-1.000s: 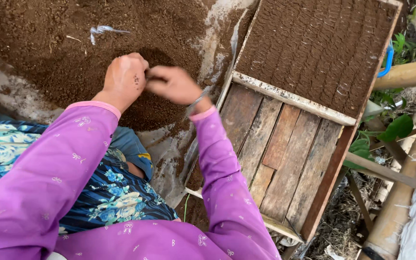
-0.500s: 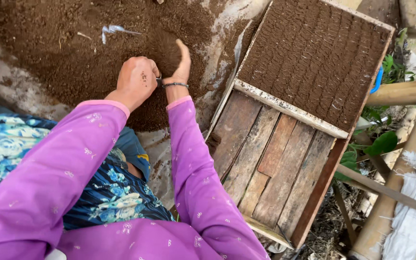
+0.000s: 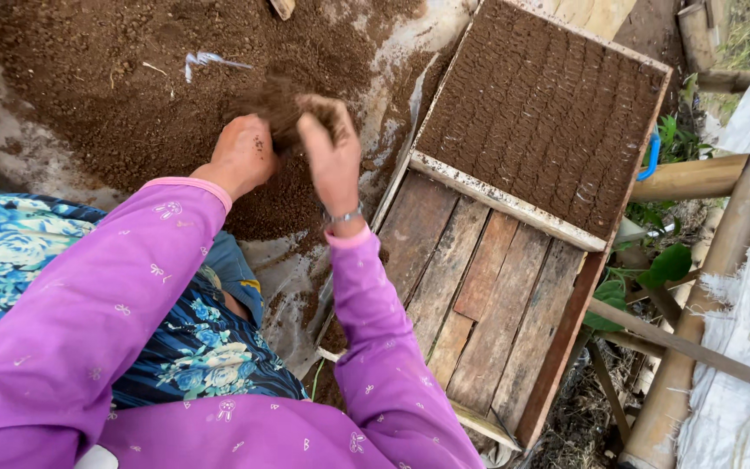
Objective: The person scoops soil from a pile on the ground and fills a rectangular seed tray placed on a wooden surface. They repeatedly pack the soil into the tray by hand.
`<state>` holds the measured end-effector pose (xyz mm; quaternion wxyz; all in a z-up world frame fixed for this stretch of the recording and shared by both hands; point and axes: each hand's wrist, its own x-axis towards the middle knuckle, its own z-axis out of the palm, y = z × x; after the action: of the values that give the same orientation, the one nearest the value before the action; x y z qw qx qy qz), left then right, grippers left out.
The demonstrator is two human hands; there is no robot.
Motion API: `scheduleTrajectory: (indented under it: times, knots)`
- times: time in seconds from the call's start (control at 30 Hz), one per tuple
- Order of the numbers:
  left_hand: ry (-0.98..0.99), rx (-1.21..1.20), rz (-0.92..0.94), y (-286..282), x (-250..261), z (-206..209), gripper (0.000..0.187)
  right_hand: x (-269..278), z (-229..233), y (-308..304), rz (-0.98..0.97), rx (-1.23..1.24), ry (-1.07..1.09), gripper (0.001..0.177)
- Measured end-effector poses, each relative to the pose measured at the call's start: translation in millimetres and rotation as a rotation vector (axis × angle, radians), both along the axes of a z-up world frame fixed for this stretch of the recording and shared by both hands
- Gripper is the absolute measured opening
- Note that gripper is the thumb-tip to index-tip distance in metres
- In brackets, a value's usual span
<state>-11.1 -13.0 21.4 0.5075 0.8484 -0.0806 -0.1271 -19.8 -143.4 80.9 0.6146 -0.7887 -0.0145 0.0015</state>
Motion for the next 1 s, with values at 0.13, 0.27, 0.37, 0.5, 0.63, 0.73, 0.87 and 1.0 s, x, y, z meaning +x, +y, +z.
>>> scheduleTrajectory:
  times: [0.13,0.27,0.37,0.5,0.63,0.73,0.87,1.0]
  knots:
    - [0.012,0.202,-0.070,-12,1,5,0.020,-21,-25,-21,0.295,-0.917,-0.102,0.042]
    - [0.034,0.016,0.087,-7,-1,31,0.018,-18,-55,-10,0.205,-0.581,-0.295,0.021]
    - [0.105,0.158,0.150,10,10,22,0.008,-15,-64,-4,0.110,-0.235,-0.219,0.021]
    - [-0.196,0.419,0.170,19,12,-12,0.013,2,-91,4,-0.485,-0.263,0.249,0.036]
    - [-0.197,0.479,0.153,9,8,-12,0.014,13,-113,12,-0.469,-0.248,0.409,0.044]
    - [-0.179,0.436,0.127,4,9,-21,0.016,8,-86,8,-0.526,0.399,0.441,0.019]
    - [-0.147,0.464,0.106,2,5,-21,0.014,-21,-57,17,-0.218,0.004,-0.009,0.030]
    - [-0.033,0.447,0.045,2,7,-22,0.013,-37,-87,11,0.084,-0.680,-0.139,0.036]
